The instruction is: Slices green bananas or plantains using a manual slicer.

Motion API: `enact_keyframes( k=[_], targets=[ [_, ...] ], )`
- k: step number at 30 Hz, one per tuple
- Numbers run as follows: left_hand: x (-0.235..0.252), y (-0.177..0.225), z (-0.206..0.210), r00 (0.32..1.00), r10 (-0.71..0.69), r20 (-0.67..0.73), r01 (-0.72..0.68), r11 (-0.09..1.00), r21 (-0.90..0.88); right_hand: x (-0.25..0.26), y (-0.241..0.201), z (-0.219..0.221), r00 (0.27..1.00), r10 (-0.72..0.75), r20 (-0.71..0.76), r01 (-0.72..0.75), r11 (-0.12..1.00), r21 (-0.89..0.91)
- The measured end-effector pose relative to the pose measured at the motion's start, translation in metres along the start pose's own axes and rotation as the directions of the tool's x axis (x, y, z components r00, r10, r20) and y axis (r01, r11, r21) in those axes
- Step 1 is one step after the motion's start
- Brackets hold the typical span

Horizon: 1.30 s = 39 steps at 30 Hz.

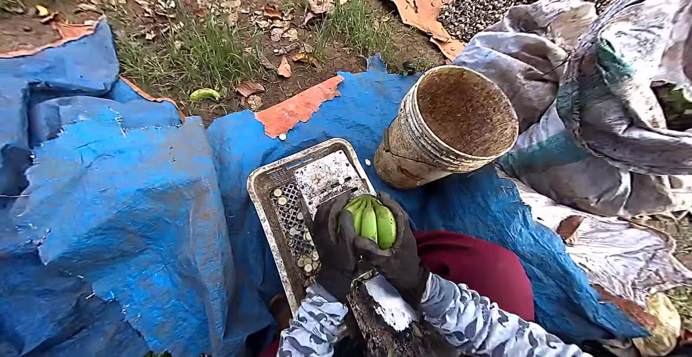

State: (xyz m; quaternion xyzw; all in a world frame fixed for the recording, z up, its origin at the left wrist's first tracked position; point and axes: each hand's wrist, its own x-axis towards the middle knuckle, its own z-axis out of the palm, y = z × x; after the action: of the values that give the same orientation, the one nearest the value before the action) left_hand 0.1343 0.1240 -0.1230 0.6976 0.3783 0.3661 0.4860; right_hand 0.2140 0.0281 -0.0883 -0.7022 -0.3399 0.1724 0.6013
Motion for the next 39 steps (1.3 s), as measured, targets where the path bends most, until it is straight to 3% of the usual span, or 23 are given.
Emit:
enact_keyframes(
  k=[2,5,8,10,12,15,18,20,22,25,28,30,35,37,39],
  targets=[
    [0.038,-0.018,-0.005,0.998,-0.041,0.036,0.041,0.999,0.001,0.032,0.005,0.022,0.996,0.090,0.007,-0.089,0.994,-0.057],
    [0.033,-0.006,-0.009,0.981,-0.155,0.118,0.168,0.980,-0.105,0.024,-0.004,0.012,0.979,0.200,0.044,-0.200,0.980,-0.015],
    [-0.044,0.039,-0.014,0.974,-0.178,0.142,0.193,0.976,-0.102,-0.042,-0.032,-0.036,0.990,0.100,0.096,-0.103,0.994,0.027],
    [-0.100,0.057,-0.017,0.981,-0.099,0.169,0.103,0.995,-0.011,-0.084,-0.045,-0.067,0.988,0.043,0.146,-0.043,0.999,0.000],
    [-0.108,0.049,-0.014,0.986,-0.034,0.164,0.028,0.999,0.036,-0.090,-0.037,-0.067,0.993,0.013,0.119,-0.010,1.000,-0.022],
    [-0.040,0.011,0.002,0.998,-0.033,0.060,0.027,0.996,0.085,-0.027,-0.009,-0.027,0.996,0.022,0.085,-0.018,0.999,-0.050],
    [0.026,-0.021,0.000,0.994,-0.099,0.043,0.091,0.983,0.158,0.030,-0.002,0.014,0.971,0.228,0.074,-0.217,0.967,-0.131],
    [0.042,-0.022,0.001,0.990,-0.119,0.077,0.101,0.973,0.205,0.044,-0.002,0.015,0.956,0.276,0.094,-0.264,0.956,-0.130],
    [0.022,0.005,-0.002,0.985,-0.113,0.131,0.083,0.973,0.214,0.019,-0.011,-0.002,0.968,0.241,0.076,-0.236,0.969,-0.072],
    [-0.042,0.053,-0.004,0.989,0.072,0.132,-0.095,0.979,0.179,-0.046,-0.036,-0.043,0.996,0.056,0.075,-0.054,0.998,-0.035],
    [-0.079,0.043,0.002,0.984,0.168,0.065,-0.175,0.977,0.118,-0.081,-0.026,-0.055,0.997,-0.026,0.072,0.022,0.999,0.048],
    [-0.046,0.025,0.001,0.996,0.080,0.049,-0.085,0.989,0.124,-0.052,-0.012,-0.027,0.999,-0.030,0.032,0.027,0.996,0.089],
    [0.079,-0.010,-0.016,0.963,-0.268,-0.016,0.268,0.963,0.013,0.064,0.006,0.061,0.972,0.221,0.074,-0.224,0.974,0.027],
    [0.081,-0.001,-0.018,0.935,-0.355,-0.006,0.353,0.930,-0.105,0.069,-0.004,0.059,0.959,0.261,0.112,-0.270,0.960,0.075],
    [0.054,0.032,-0.023,0.958,-0.285,0.016,0.284,0.947,-0.151,0.045,-0.029,0.033,0.987,0.135,0.086,-0.146,0.981,0.130]
  ],
)
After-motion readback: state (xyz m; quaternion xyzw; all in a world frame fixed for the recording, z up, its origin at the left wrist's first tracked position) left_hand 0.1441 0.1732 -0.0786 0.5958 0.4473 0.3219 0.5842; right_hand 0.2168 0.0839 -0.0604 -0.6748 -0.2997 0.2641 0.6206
